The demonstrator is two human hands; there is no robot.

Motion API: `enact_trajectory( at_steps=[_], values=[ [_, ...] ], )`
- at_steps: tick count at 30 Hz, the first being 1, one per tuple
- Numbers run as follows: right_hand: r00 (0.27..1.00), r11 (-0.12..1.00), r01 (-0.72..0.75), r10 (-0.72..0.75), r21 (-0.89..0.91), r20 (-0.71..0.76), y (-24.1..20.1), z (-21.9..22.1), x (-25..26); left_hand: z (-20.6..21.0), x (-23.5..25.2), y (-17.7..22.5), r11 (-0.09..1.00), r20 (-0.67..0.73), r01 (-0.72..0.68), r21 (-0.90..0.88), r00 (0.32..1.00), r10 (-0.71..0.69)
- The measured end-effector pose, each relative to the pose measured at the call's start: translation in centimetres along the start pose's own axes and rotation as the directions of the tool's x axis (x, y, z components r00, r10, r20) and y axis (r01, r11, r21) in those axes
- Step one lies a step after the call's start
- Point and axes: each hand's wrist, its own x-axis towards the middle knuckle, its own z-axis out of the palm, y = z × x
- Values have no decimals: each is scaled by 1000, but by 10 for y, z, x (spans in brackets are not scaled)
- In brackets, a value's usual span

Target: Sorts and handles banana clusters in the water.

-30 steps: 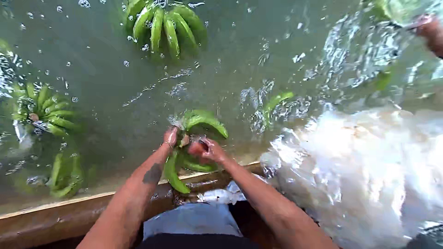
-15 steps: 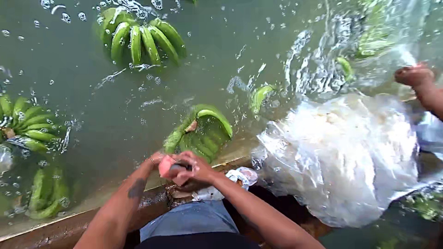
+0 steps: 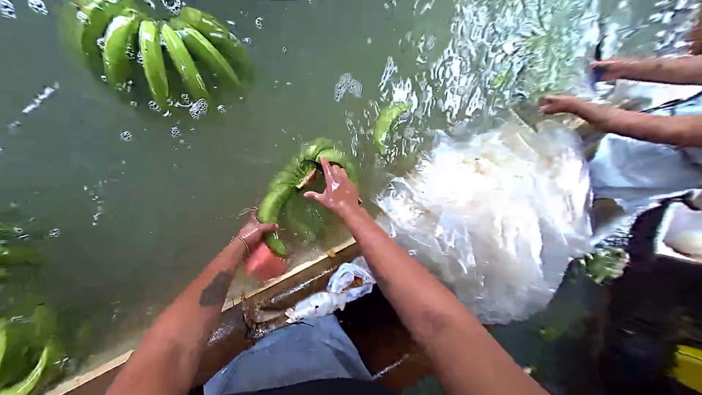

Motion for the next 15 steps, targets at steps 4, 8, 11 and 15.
enact_trajectory(
  at_steps=[4, 8, 11, 15],
  values=[
    [995, 1000, 1, -1, -2, -103, 11, 3, 12, 5, -2, 26, 989, -21, -56, -134, 998, 54],
    [983, 999, 0, 8, 42, -184, 16, 1, 23, -4, 11, 25, 969, 15, -196, -152, 980, 201],
    [983, 997, 7, 8, 83, -181, 12, -3, 28, 3, 26, 25, 949, -19, -169, -267, 985, 170],
    [982, 999, 27, -21, 29, -188, 7, -14, 38, 5, 33, 27, 940, -81, -166, -297, 986, 149]
  ],
)
